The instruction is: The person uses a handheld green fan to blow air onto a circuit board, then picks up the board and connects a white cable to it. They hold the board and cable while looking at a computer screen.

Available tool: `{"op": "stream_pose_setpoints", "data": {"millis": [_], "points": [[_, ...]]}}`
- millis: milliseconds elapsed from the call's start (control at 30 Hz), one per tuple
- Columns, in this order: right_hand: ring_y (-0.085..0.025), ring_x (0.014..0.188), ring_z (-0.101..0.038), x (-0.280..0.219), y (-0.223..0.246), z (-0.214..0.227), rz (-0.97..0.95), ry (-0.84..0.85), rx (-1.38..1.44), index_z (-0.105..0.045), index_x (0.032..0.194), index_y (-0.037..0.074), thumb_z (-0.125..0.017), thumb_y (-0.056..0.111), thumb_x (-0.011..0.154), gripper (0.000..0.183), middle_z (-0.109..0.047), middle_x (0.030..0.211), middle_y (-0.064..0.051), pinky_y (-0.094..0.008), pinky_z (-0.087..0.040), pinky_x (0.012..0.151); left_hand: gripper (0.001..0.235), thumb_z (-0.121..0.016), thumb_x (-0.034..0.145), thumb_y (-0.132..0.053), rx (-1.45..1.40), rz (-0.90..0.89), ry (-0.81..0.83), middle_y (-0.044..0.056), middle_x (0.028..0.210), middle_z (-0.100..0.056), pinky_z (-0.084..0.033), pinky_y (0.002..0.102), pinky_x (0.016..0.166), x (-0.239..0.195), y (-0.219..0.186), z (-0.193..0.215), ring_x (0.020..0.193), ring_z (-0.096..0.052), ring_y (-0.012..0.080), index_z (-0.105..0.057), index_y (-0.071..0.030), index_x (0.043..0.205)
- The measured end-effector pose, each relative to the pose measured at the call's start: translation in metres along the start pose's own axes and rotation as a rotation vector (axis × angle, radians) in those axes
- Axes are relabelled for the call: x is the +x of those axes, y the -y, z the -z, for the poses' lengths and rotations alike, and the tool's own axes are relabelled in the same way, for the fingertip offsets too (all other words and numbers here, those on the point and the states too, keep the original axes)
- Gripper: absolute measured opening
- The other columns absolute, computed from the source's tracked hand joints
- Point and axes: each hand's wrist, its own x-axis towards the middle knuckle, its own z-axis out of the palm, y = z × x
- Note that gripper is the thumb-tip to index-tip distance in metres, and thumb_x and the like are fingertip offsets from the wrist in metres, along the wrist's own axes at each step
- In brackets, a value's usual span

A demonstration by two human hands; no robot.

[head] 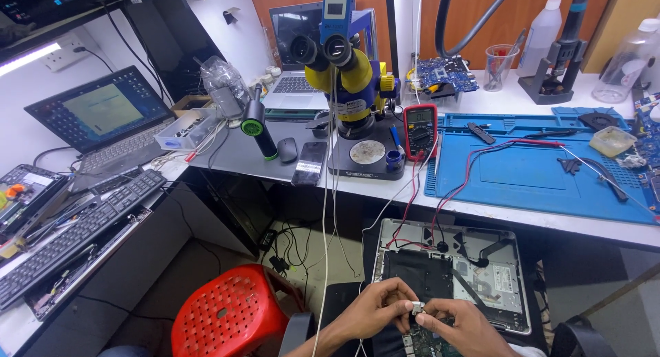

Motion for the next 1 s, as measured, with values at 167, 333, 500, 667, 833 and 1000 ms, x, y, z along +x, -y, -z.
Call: {"op": "stream_pose_setpoints", "data": {"millis": [167, 333, 500, 667, 833, 1000], "points": [[-0.015, 0.077, -0.063, 0.002, -0.005, -0.001, 0.019, -0.005, 0.026, -0.085, 0.105, 0.023, -0.07, 0.045, 0.094, 0.029, -0.073, 0.087, 0.003, -0.037, -0.053, 0.08, 0.013, -0.057, 0.111, -0.011, 0.034, 0.007, -0.014, 0.012, 0.088, -0.069, -0.062, 0.029, 0.079, -0.001, -0.003, -0.001, 0.078, -0.069, 0.0178, -0.061, -0.002, 0.118], [-0.013, 0.068, -0.055, 0.003, -0.006, 0.0, 0.031, -0.016, -0.005, -0.086, 0.102, 0.023, -0.07, 0.043, 0.096, 0.026, -0.069, 0.081, 0.003, -0.033, -0.049, 0.072, 0.012, -0.057, 0.11, -0.013, 0.052, 0.022, -0.002, 0.008, 0.093, -0.066, -0.06, 0.029, 0.083, -0.004, -0.011, -0.001, 0.082, -0.066, 0.0154, -0.061, -0.005, 0.118], [-0.013, 0.072, -0.058, 0.001, -0.001, 0.001, 0.034, -0.028, 0.001, -0.087, 0.097, 0.02, -0.071, 0.043, 0.095, 0.028, -0.07, 0.08, 0.002, -0.031, -0.046, 0.073, 0.019, -0.065, 0.105, -0.02, 0.068, 0.005, 0.005, 0.006, 0.094, -0.067, -0.06, 0.028, 0.085, -0.004, -0.008, 0.0, 0.084, -0.068, 0.0138, -0.061, -0.007, 0.118], [-0.012, 0.078, -0.064, -0.003, 0.004, 0.002, 0.006, -0.019, -0.002, -0.087, 0.1, 0.021, -0.071, 0.043, 0.094, 0.028, -0.076, 0.088, 0.003, -0.031, -0.051, 0.078, 0.025, -0.071, 0.1, -0.024, 0.08, 0.012, -0.016, 0.006, 0.096, -0.068, -0.058, 0.026, 0.084, -0.004, -0.009, 0.001, 0.083, -0.068, 0.0127, -0.062, -0.008, 0.117], [-0.012, 0.077, -0.067, -0.006, 0.011, 0.005, 0.016, -0.021, 0.0, -0.088, 0.106, 0.022, -0.071, 0.043, 0.093, 0.03, -0.078, 0.087, 0.003, -0.029, -0.054, 0.077, 0.027, -0.069, 0.101, -0.027, 0.102, -0.007, -0.006, 0.006, 0.097, -0.065, -0.058, 0.032, 0.087, -0.005, -0.011, 0.002, 0.086, -0.067, 0.0154, -0.06, -0.01, 0.119], [-0.012, 0.074, -0.064, -0.005, 0.01, 0.006, -0.001, -0.029, 0.001, -0.088, 0.102, 0.021, -0.073, 0.041, 0.094, 0.026, -0.077, 0.085, 0.003, -0.028, -0.051, 0.074, 0.032, -0.073, 0.097, -0.03, 0.172, 0.029, -0.027, 0.002, 0.09, -0.066, -0.054, 0.027, 0.08, -0.004, -0.011, 0.004, 0.081, -0.068, 0.012, -0.063, -0.01, 0.119]]}}
